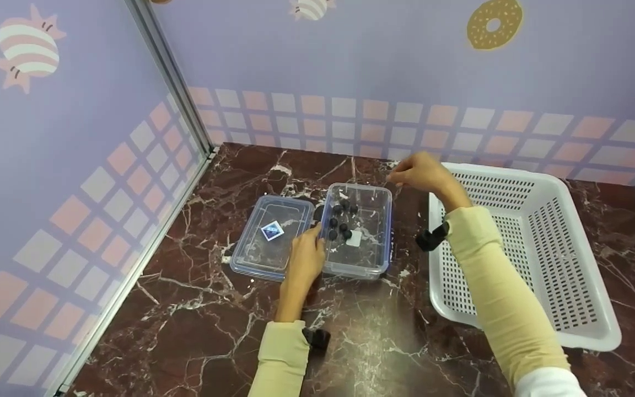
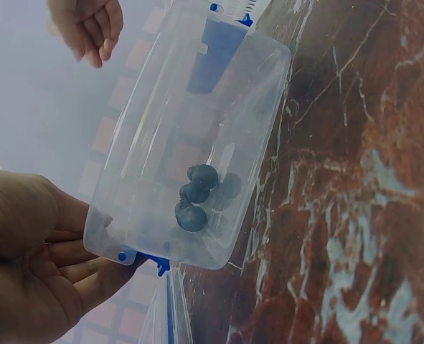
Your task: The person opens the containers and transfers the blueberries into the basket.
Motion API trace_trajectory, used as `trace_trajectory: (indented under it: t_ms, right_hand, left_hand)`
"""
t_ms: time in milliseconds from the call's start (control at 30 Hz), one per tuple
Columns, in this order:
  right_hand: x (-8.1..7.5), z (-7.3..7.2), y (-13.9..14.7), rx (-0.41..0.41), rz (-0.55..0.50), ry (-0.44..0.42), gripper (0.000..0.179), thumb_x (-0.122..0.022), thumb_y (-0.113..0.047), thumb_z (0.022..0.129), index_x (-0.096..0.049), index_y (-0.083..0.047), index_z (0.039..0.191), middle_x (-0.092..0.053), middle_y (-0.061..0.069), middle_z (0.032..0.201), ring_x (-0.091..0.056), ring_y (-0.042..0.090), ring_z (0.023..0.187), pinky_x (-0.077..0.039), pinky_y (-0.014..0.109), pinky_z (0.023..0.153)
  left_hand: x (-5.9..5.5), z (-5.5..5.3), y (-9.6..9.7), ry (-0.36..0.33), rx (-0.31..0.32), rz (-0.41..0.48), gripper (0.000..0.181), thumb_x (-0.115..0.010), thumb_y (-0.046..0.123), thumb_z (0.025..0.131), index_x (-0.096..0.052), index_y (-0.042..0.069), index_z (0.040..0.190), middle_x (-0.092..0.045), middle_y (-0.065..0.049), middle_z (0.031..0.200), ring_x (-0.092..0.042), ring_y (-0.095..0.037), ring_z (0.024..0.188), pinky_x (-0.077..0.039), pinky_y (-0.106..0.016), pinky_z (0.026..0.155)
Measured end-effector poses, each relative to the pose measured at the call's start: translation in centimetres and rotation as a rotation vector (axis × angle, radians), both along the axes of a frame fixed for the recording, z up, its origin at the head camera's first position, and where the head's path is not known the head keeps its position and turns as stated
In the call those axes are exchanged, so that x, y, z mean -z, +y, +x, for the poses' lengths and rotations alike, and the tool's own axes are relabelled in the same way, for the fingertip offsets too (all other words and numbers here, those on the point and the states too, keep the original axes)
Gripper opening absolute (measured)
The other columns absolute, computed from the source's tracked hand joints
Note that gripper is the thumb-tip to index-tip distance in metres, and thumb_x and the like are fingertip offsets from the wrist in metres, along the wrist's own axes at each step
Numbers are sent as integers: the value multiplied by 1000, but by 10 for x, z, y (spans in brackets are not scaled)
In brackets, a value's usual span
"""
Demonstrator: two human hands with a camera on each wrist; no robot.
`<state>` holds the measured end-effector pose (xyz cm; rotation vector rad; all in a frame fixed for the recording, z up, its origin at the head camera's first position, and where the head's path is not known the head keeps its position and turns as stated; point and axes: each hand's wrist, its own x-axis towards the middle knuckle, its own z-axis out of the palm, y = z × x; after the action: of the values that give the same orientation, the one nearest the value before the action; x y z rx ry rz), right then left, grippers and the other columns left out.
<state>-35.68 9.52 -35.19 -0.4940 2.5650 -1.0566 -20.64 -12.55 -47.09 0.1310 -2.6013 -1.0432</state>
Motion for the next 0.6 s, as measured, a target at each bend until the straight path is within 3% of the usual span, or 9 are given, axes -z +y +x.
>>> trace_trajectory:
  t_ms: [167, 367, 600]
  right_hand:
    - [5, 0, -14, -49, 27, 59, 26, -64, -17, 89, -71, 2, 104, -70, 3, 78, -58, 6, 63, -49, 20, 62]
    - [14, 3, -30, -90, 108, 102, 22, -66, -20, 88, -74, -3, 99, -73, 15, 91, -58, 11, 67, -47, 23, 64]
    - [27, 7, -44, -140, 139, 95, 21, -67, -19, 86, -74, -1, 96, -73, 14, 89, -61, 15, 69, -51, 26, 67]
  left_hand:
    - [-1, 0, 0, -4, 3, 1, 37, -59, -1, 89, -58, -6, 125, -63, -23, 122, -60, -38, 114, -46, -44, 100]
    - [-2, 1, 0, 5, 2, -4, 37, -59, -1, 88, -59, -7, 125, -63, -23, 121, -60, -38, 113, -47, -44, 99]
    - [-4, 3, 3, -6, 4, 17, 36, -58, -2, 89, -59, -8, 124, -63, -23, 122, -59, -38, 115, -46, -43, 101]
